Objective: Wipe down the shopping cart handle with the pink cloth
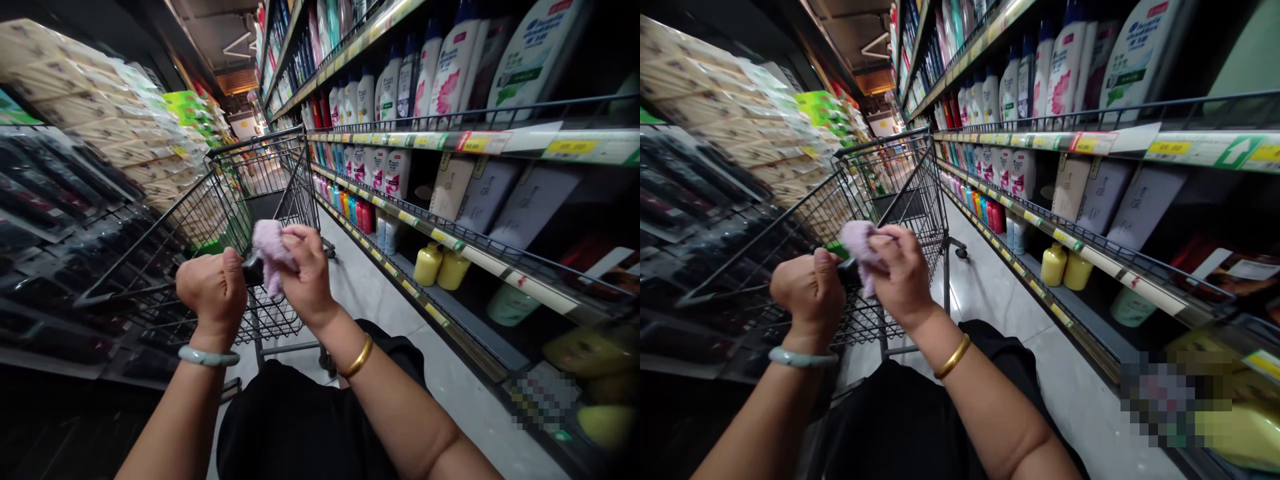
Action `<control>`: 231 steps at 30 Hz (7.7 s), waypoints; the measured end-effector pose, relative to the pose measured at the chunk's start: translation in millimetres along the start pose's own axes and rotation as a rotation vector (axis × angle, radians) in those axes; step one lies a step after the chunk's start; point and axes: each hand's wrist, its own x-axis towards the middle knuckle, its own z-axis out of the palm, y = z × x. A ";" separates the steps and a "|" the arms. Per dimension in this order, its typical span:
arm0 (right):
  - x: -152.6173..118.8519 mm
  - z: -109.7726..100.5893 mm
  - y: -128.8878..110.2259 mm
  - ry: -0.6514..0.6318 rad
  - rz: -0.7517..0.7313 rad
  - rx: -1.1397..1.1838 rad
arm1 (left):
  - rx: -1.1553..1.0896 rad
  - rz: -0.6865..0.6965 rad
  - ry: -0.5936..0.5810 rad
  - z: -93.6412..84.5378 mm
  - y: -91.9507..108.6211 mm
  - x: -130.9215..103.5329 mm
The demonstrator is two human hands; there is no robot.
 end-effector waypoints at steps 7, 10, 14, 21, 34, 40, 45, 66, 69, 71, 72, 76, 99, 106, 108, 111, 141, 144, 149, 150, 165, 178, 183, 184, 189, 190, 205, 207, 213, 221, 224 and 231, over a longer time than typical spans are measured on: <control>16.4 10.8 13.9 -0.035 0.135 -0.095 | -0.044 0.076 0.093 -0.1 2.8 -2.9; 11.7 18.9 19.8 0.046 0.261 -0.054 | -0.048 0.064 0.120 -1.6 0.9 -3.7; -5.1 29.5 3.7 0.005 0.106 0.024 | -0.055 0.040 0.111 -3.2 -4.6 -5.2; -46.1 35.4 56.9 0.121 0.571 -0.103 | -0.040 0.027 0.062 -8.9 -11.2 -4.1; -49.7 40.6 61.8 0.065 0.497 -0.194 | 0.132 -0.224 -0.577 -46.6 51.0 57.5; -35.7 34.6 35.4 0.049 0.289 -0.084 | 0.381 -0.173 -0.599 -27.9 62.5 47.8; -42.3 35.8 42.2 -0.021 0.341 -0.114 | 0.405 -0.128 -0.499 -24.9 60.8 34.7; -38.7 24.8 21.4 0.065 0.269 -0.008 | 0.421 -0.112 -0.393 -26.4 57.8 18.7; -44.3 25.7 34.7 0.046 0.372 -0.086 | 0.423 -0.110 -0.392 -26.0 57.2 17.6; -51.7 26.4 52.3 0.076 0.581 -0.151 | 0.418 -0.106 -0.382 -25.4 56.1 16.7; -54.2 26.6 58.5 0.097 0.649 -0.167 | 0.414 -0.106 -0.379 -25.2 55.5 16.3; -52.3 27.0 51.7 0.079 0.428 -0.109 | 0.403 -0.107 -0.377 -25.4 53.6 14.9; -51.0 28.7 32.7 -0.046 0.522 -0.212 | 0.414 -0.061 -0.420 -22.4 40.0 20.8; -58.2 36.6 34.3 -0.187 0.600 -0.263 | 0.411 -0.058 -0.479 -21.4 28.3 28.3; -65.2 39.3 40.1 -0.231 0.749 -0.308 | 0.413 -0.074 -0.490 -21.4 22.1 29.2; -71.8 48.3 29.2 -0.256 0.632 -0.259 | 0.408 -0.094 -0.496 -21.7 12.2 28.9; -69.9 34.4 28.1 -0.658 0.674 -0.299 | 0.451 -0.101 -0.484 -34.6 -6.2 19.5; -69.8 32.3 28.4 -0.711 0.770 -0.327 | 0.446 -0.103 -0.508 -41.3 -6.5 18.3; -57.6 33.9 25.9 -0.453 0.601 -0.140 | 0.451 -0.107 -0.508 -48.4 -11.6 15.2; -56.0 32.9 27.5 -0.424 0.551 -0.123 | 0.455 -0.115 -0.503 -49.0 -13.0 14.3; -44.5 26.8 16.4 -0.494 0.471 -0.199 | 0.387 -0.164 -0.514 -77.1 -33.0 -3.5; -31.1 28.4 -1.4 -0.210 0.405 -0.049 | 0.328 0.042 -0.461 -96.8 -15.0 8.4; -24.8 50.2 -5.3 -0.028 0.272 0.036 | 0.175 -0.178 -0.596 -72.7 17.8 52.0; -19.9 53.5 -4.4 -0.025 0.275 0.044 | 0.179 -0.203 -0.644 -64.1 20.3 59.3; 24.6 57.6 4.8 0.031 0.345 0.005 | 0.265 -0.172 -0.872 -36.1 19.8 70.3; 34.0 56.7 7.3 0.051 0.342 -0.009 | 0.270 -0.173 -0.879 -35.4 18.5 69.1; -52.3 64.3 51.9 -0.183 0.229 -0.096 | 0.290 -0.208 -0.853 -34.2 9.6 65.8; -41.4 64.6 54.1 -0.100 0.374 -0.106 | 0.321 -0.201 -0.842 -33.4 11.4 64.8; -29.6 64.4 80.8 0.097 0.612 -0.157 | 0.408 -0.200 -0.836 -33.9 21.1 62.4; -18.5 69.6 65.1 0.291 0.652 0.058 | 0.428 -0.219 -0.851 -32.5 26.4 62.2; -11.1 76.3 41.6 0.108 0.369 0.070 | 0.438 -0.209 -0.827 -31.2 27.2 60.6; -9.8 47.7 103.7 0.338 0.763 0.090 | 0.424 -0.233 -0.849 -36.1 34.9 61.0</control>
